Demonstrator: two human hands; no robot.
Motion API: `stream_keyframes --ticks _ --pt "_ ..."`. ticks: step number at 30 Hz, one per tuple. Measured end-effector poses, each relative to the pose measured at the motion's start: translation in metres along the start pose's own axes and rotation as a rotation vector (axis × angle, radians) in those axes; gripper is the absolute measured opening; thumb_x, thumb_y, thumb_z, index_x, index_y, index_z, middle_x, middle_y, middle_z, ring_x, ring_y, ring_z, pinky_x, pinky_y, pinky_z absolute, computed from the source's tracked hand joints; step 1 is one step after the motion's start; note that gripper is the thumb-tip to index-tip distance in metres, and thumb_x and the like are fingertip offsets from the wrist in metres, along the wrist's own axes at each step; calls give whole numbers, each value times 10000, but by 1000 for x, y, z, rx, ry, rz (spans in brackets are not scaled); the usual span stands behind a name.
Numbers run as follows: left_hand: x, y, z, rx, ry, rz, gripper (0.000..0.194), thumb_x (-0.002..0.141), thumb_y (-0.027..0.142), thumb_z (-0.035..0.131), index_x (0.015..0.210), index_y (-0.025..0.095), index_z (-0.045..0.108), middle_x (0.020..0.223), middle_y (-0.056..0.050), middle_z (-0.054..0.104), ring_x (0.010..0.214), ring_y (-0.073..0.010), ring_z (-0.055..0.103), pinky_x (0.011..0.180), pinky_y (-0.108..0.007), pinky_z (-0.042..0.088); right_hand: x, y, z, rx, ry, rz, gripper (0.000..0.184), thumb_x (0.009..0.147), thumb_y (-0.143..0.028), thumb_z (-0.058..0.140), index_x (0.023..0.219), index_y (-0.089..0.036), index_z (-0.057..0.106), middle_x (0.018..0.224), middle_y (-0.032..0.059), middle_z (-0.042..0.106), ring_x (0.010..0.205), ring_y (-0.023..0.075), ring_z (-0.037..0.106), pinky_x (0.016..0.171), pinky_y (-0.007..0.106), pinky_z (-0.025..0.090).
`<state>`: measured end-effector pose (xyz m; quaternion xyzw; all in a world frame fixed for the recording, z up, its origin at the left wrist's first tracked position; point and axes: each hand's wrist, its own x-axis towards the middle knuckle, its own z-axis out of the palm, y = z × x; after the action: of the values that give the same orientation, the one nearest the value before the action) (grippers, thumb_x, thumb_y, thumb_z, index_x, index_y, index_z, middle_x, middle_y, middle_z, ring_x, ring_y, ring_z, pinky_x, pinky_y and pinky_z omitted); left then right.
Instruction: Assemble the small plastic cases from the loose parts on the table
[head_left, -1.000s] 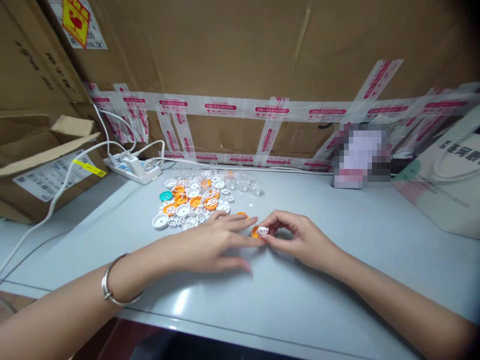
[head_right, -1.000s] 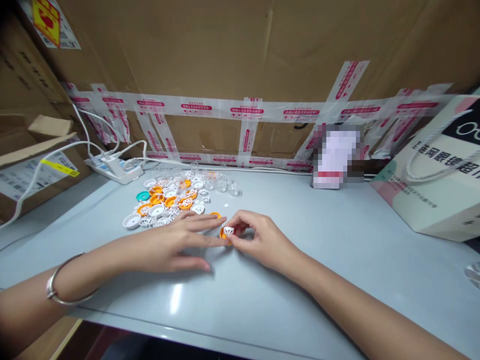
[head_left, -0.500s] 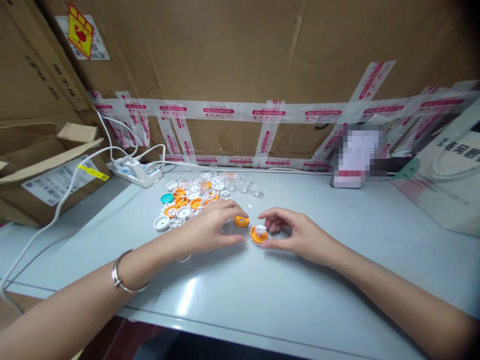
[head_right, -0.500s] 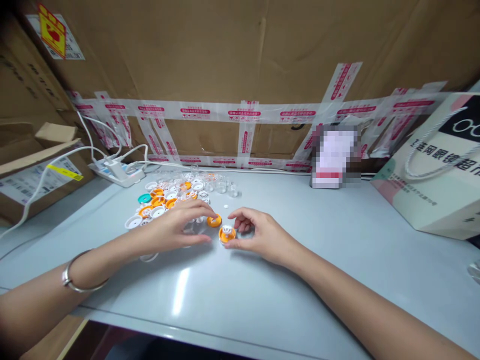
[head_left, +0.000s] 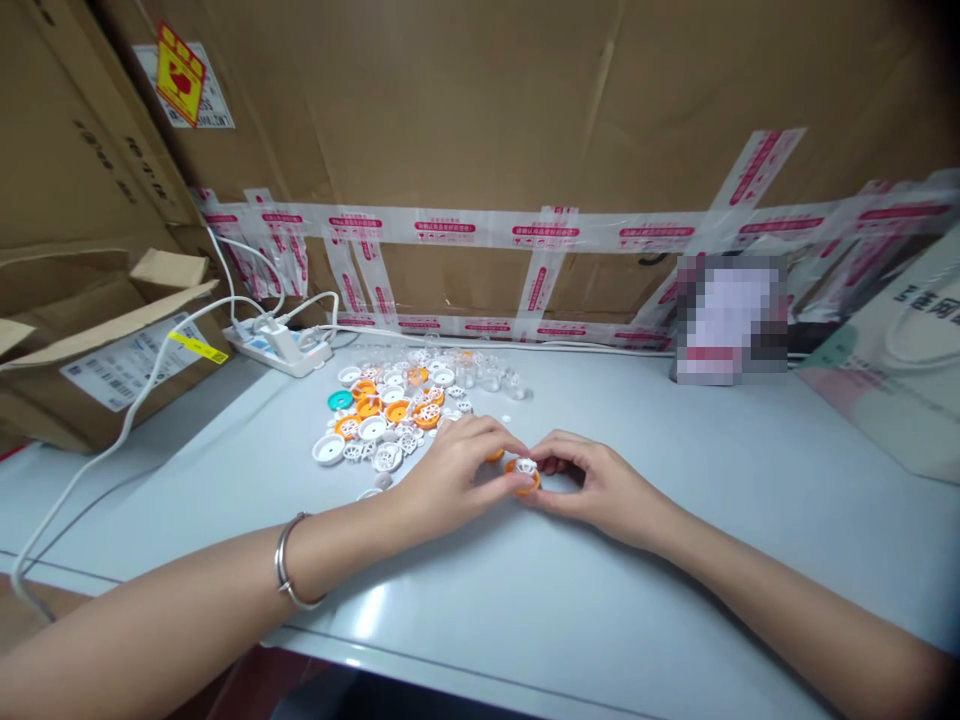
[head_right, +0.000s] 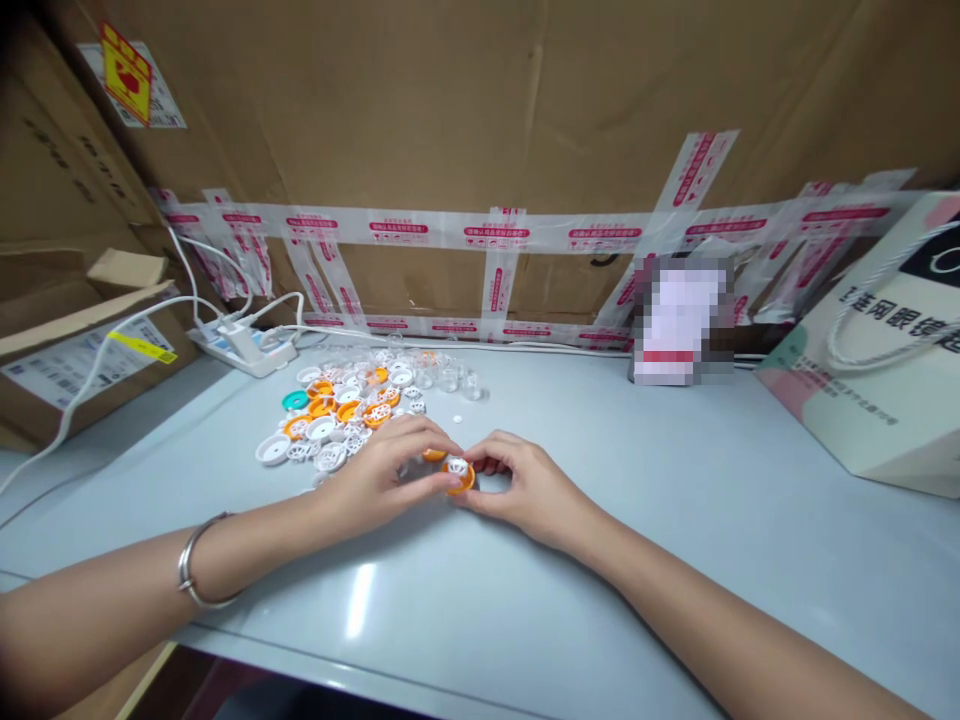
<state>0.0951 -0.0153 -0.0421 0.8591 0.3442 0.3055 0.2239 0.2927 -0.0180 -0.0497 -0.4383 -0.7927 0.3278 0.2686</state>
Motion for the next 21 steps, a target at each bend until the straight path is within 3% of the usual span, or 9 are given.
stream_keyframes --ticks 5,13,15,18,21 --pt "1 2 4 -34 20 -43 110 840 250 580 892 198 662 846 -8 663 817 -151 563 785 -302 381 -1 -1 2 5 -15 -34 198 731 -273 659 915 -206 690 823 32 629 763 163 572 711 279 452" --pt "0 3 3 -57 -4 -66 128 834 289 584 875 203 671 813 -7 665 800 -154 574 778 -304 406 -1 0 6 0 11 -45 202 732 -255 645 926 -213 678 835 37 628 765 173 576 715 293 460" --pt "1 2 -3 -49 3 -38 156 816 320 608 902 204 667 840 -11 666 818 -156 581 786 -300 418 -2 0 7 -20 31 -52 193 727 -256 644 911 -203 668 829 39 620 756 172 570 715 293 459" --pt "10 -7 -20 0 118 -55 236 822 356 592 989 195 635 946 -32 661 891 -162 589 821 -298 435 -3 -1 7 -52 46 -44 194 718 -251 639 900 -187 653 832 42 607 752 169 561 720 289 455" --pt "31 -27 -40 208 184 -128 226 862 316 515 1032 193 599 994 -39 653 900 -165 590 815 -301 447 -4 -1 7 -78 54 -25 201 707 -257 638 895 -185 640 825 37 599 747 168 551 715 285 452"
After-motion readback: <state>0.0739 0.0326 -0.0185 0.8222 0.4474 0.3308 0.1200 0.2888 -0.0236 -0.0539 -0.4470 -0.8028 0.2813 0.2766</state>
